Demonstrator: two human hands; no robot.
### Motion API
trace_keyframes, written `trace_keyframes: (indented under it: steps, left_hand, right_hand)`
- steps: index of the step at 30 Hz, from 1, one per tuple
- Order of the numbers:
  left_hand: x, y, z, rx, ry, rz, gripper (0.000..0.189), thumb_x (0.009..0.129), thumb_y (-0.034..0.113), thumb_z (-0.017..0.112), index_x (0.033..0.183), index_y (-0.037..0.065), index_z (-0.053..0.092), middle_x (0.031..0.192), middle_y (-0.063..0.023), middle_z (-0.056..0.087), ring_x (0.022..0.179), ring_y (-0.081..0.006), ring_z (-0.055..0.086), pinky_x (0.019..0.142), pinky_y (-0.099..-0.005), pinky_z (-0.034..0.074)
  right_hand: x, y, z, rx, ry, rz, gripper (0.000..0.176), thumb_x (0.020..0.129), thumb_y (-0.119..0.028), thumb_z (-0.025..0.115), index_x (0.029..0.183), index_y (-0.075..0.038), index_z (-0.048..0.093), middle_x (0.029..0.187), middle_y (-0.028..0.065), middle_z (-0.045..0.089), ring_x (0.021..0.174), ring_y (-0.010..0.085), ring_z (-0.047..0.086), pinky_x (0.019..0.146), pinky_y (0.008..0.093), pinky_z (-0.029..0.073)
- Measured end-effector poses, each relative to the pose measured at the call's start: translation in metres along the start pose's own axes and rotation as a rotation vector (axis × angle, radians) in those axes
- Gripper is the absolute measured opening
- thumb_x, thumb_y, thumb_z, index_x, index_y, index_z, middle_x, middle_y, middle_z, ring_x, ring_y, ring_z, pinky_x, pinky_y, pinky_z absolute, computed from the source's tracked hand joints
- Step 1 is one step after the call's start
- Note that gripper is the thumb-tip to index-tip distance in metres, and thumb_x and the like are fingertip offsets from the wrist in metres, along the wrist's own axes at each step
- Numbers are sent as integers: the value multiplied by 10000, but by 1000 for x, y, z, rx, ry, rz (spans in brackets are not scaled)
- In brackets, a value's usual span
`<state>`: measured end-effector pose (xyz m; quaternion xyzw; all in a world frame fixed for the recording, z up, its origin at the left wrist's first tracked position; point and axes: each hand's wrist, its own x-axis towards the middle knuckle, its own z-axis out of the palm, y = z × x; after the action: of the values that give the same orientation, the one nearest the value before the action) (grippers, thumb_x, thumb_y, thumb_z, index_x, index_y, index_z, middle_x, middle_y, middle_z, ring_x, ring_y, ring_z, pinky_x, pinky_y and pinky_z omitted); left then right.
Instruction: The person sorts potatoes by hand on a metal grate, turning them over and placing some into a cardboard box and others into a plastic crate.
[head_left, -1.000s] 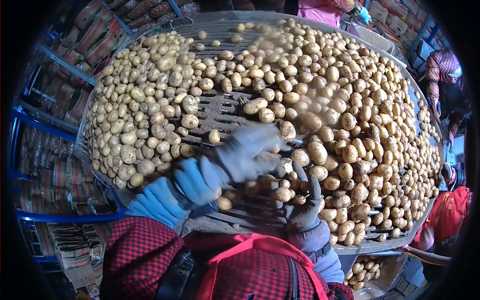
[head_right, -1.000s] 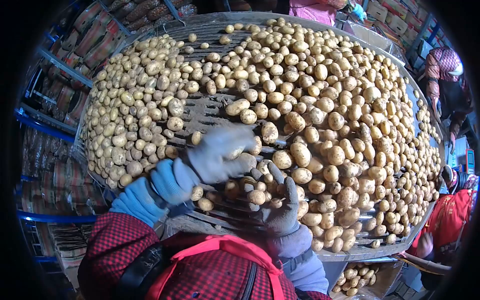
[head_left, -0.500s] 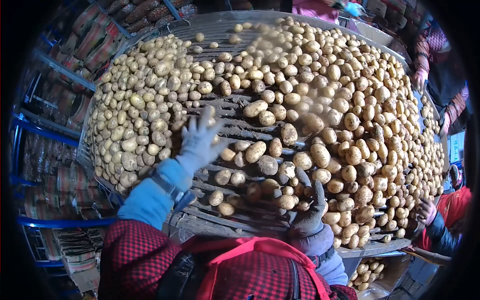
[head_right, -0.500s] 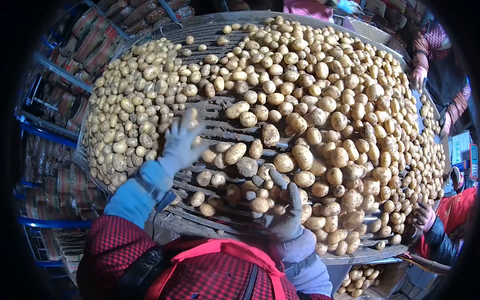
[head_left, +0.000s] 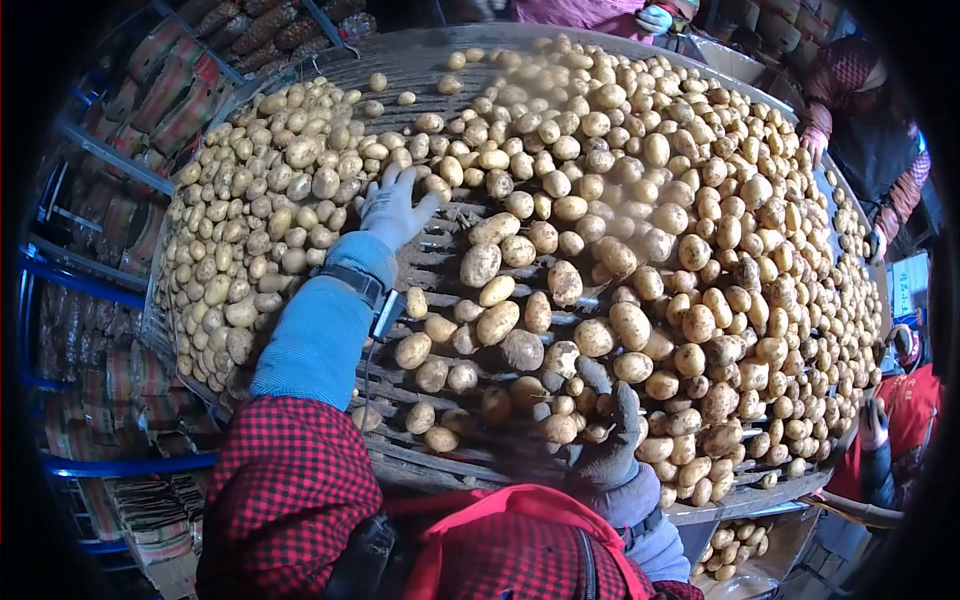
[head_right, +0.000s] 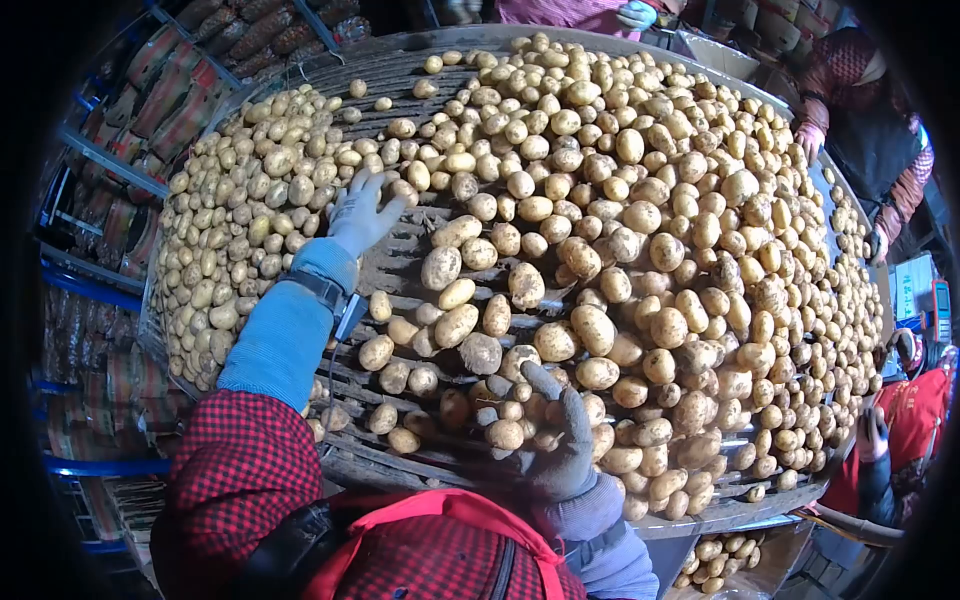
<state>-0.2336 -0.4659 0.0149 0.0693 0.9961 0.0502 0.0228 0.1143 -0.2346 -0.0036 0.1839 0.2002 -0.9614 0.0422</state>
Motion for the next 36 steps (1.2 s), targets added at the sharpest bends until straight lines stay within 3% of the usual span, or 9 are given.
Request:
trace_keyframes:
  steps: [3,5,9,11,13,15,17,20,36]
  left_hand:
    - [-36,18,14,58,125,165,652,947,515,650,1485,169,522,1604,-103,443,1406,-435,443,1177,-583,329]
    - [-67,-1,57,69,216,594,667,957,427,680,1500,94,483,1534,-163,504,1360,-436,486,1152,-532,380]
    - [-162,28,24,-437,-52,445,538,983,243,690,1408,-49,539,1413,-254,582,1357,-417,511,1154,-472,403]
    - [-171,9,17,-566,19,530,512,982,236,697,1410,-12,566,1439,-227,586,1348,-382,547,1141,-462,433]
    - [-158,-13,-18,-486,-121,558,568,975,245,699,1466,19,524,1514,-197,542,1317,-348,593,1121,-449,466]
    - [-119,-46,-23,-166,145,500,580,968,239,691,1495,79,509,1520,-179,538,1273,-343,627,1091,-453,494]
    - [-86,-62,-38,48,111,312,595,948,249,695,1509,155,517,1486,-177,551,1282,-357,613,1080,-467,501]
    - [-38,-76,-42,389,-327,141,700,888,362,748,1537,271,503,1481,-178,527,1305,-385,579,1101,-484,482]
    - [-25,-82,-26,289,-302,156,644,860,364,805,1447,219,586,1333,-213,610,1253,-391,603,1078,-464,496]
  right_hand:
    - [0,6,-4,-220,-25,-156,698,1038,-596,463,1485,-64,531,1331,204,656,1053,346,708,862,439,616]
    - [-2,-1,10,-22,55,-26,702,1041,-593,459,1488,-56,525,1330,201,657,1048,339,710,856,428,618]
    - [-2,-3,2,-137,17,-38,728,1031,-619,442,1534,-94,479,1428,222,600,1146,334,683,892,433,606]
    - [-4,-4,5,-86,-1,-21,727,1030,-618,446,1538,-99,477,1431,215,599,1146,330,683,890,433,607]
    - [-4,-4,5,-40,-16,-5,727,1028,-617,450,1541,-103,475,1434,209,598,1147,327,684,888,433,607]
    - [-2,-4,2,-40,-39,-1,712,1029,-607,458,1544,-117,476,1439,198,593,1157,326,676,891,428,605]
    - [-2,4,7,-60,18,-46,704,1029,-604,462,1543,-123,479,1439,203,590,1165,330,670,895,425,604]
    - [-1,0,8,-23,2,-76,706,1036,-574,475,1511,-52,491,1394,199,613,1133,323,680,907,432,612]
    - [-2,2,-2,-154,-44,-125,704,1084,-550,398,1579,-49,393,1448,231,588,1215,310,667,932,395,604]
